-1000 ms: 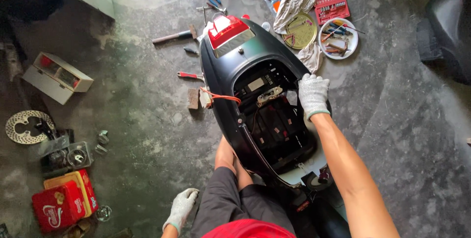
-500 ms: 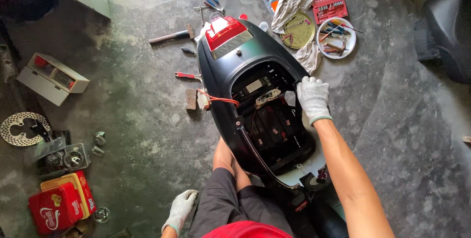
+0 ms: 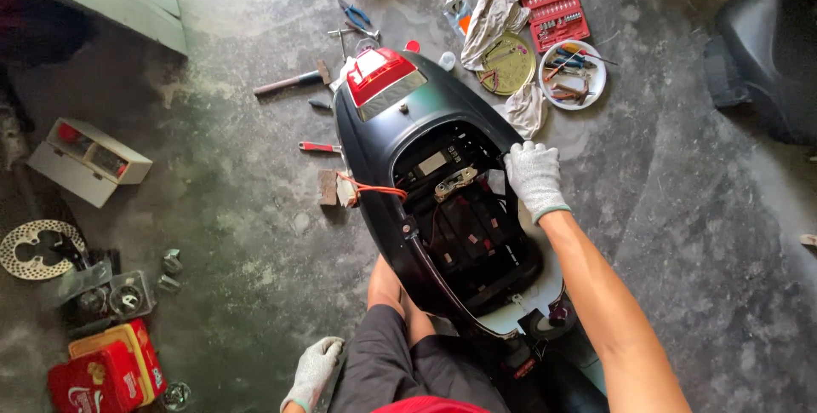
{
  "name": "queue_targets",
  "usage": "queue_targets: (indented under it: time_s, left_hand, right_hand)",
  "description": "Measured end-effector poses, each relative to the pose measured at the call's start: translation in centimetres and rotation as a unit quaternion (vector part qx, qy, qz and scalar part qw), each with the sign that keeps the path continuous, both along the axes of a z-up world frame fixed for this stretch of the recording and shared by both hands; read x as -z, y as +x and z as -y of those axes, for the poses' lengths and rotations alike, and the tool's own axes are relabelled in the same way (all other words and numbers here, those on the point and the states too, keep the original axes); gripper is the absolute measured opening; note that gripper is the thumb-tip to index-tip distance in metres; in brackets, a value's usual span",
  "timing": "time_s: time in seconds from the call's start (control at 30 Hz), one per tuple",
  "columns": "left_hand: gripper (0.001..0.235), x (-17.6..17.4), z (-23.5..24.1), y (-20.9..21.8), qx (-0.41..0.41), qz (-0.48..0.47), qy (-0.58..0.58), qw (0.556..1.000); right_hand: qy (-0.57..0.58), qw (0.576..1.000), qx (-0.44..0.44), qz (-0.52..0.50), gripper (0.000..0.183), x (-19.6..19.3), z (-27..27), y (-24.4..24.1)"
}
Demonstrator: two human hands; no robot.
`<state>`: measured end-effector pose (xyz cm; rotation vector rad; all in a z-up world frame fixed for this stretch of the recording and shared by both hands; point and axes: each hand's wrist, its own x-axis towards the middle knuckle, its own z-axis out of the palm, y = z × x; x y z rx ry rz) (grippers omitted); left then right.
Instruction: The person works on the rear section of a scooter, using a screwdriver to tighten screws on the taillight assembly. They then move to the under-seat area, manipulating wires and components within the battery compartment.
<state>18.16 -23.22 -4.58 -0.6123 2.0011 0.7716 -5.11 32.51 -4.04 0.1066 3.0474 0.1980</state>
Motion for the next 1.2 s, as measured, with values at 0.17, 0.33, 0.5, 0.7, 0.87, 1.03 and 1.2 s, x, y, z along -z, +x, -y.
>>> queue_targets:
  time_s: [0.17, 0.33, 0.5, 0.7, 0.87, 1.03, 1.2]
  left_hand:
    - [0.032, -0.4, -1.4, -0.9, 0.017, 0.010, -0.003, 1.000]
    - [0.033, -11.9, -13.4, -9.7, 0.071, -0.279, 0.004, 0.958]
    - [0.031, -11.5, -21.5, -16.2, 0.216, -0.383, -0.056, 0.896]
    - [0.028, -6.8, -23.2, -18.2, 0.360, -0.360, -0.146, 0.848]
    - [0.012, -4.2, -22.1, -18.2, 0.446, -0.447, -0.179, 0.755]
    - [0.005, -4.7, -21.7, -19.0, 0.505, -0.473, -0.144, 0.707]
    - [0.014, -5.5, -21.8, -19.5, 0.549, -0.507, -0.106, 0.656]
  right_hand:
    - [-0.004, 1.000, 0.022, 0.009, 0.032, -1.3, 0.1, -0.4]
    - [-0.015, 0.999, -0.002, 0.048, 0.018, 0.4, 0.0, 0.2]
    - [-0.003, 0.999, 0.017, 0.030, 0.023, -1.5, 0.5, -0.7]
    - [0.029, 0.999, -0.022, 0.025, 0.018, 0.0, 0.3, -0.6]
    - [0.044, 0.999, -0.026, 0.020, 0.012, 0.7, 0.2, -0.3]
    - [-0.024, 0.999, 0.020, 0.034, 0.015, 0.1, 0.8, -0.2]
    - [-0.035, 0.998, 0.039, 0.022, 0.018, -0.7, 0.6, -0.2]
